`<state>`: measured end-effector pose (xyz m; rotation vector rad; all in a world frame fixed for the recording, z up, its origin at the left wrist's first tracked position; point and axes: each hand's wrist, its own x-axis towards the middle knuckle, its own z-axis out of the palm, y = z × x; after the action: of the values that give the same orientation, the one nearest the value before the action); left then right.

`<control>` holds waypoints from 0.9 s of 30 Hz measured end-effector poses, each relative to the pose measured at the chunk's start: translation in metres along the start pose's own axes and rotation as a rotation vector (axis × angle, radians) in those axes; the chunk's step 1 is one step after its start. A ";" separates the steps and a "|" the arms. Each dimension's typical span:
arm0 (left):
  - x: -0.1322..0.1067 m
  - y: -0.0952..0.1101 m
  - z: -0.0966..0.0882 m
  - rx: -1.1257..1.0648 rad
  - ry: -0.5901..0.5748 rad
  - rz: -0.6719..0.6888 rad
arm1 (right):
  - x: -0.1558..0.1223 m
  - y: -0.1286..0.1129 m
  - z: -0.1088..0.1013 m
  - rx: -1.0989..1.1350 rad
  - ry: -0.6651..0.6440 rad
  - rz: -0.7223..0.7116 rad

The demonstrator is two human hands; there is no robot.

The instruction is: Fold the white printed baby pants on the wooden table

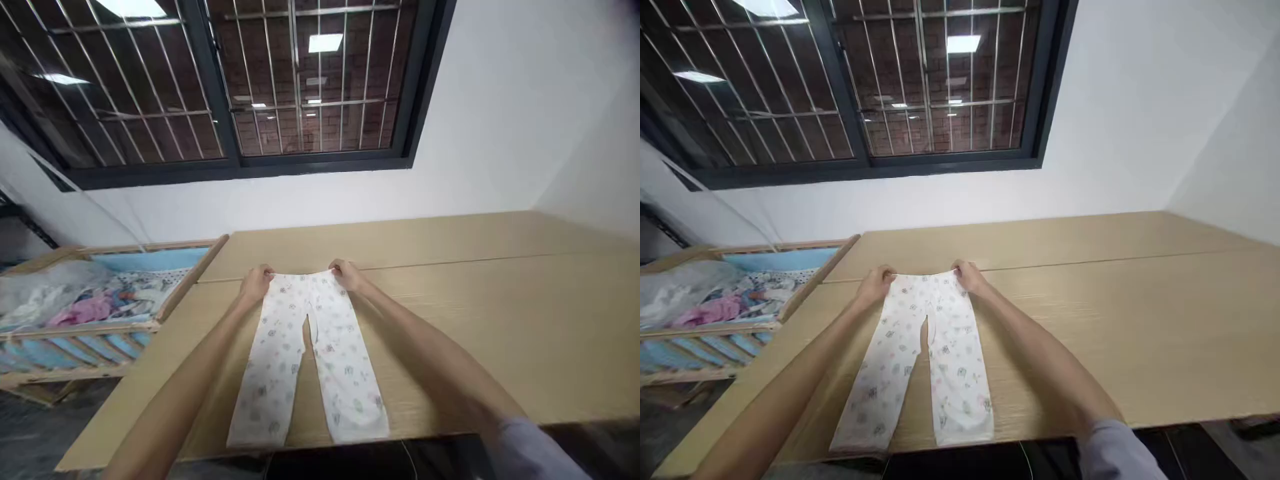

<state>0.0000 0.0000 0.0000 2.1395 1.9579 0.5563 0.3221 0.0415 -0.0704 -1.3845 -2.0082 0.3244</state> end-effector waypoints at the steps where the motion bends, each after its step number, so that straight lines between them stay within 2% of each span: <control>1: 0.003 0.005 0.005 0.007 -0.001 -0.015 | 0.002 0.002 0.002 -0.008 0.004 0.019; 5: 0.015 0.021 0.024 0.037 -0.007 -0.072 | 0.010 0.010 0.008 -0.040 0.023 0.101; 9: 0.024 0.026 0.034 0.061 -0.011 -0.126 | 0.015 0.018 0.014 -0.064 0.035 0.170; 13: 0.019 0.033 0.033 0.067 -0.001 -0.161 | 0.017 0.023 0.022 -0.059 0.023 0.205; 16: 0.004 0.051 0.024 0.061 0.039 -0.124 | 0.019 0.022 0.024 -0.034 0.014 0.224; 18: -0.014 0.072 0.017 0.043 0.062 -0.055 | 0.020 0.020 0.022 -0.002 0.013 0.231; 20: -0.042 0.098 0.013 0.011 0.029 0.035 | 0.022 0.019 0.019 0.035 0.025 0.231; 23: -0.104 0.141 0.015 -0.041 -0.145 0.171 | 0.024 0.019 0.015 0.071 0.062 0.239; 25: -0.152 0.167 0.021 -0.040 -0.317 0.320 | 0.024 0.019 0.014 0.079 0.082 0.258; 27: -0.194 0.188 0.031 0.005 -0.390 0.414 | 0.023 0.020 0.014 0.085 0.096 0.282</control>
<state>0.1737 -0.2088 0.0155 2.4437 1.3261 0.1669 0.3233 0.0725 -0.0832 -1.5994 -1.7033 0.4541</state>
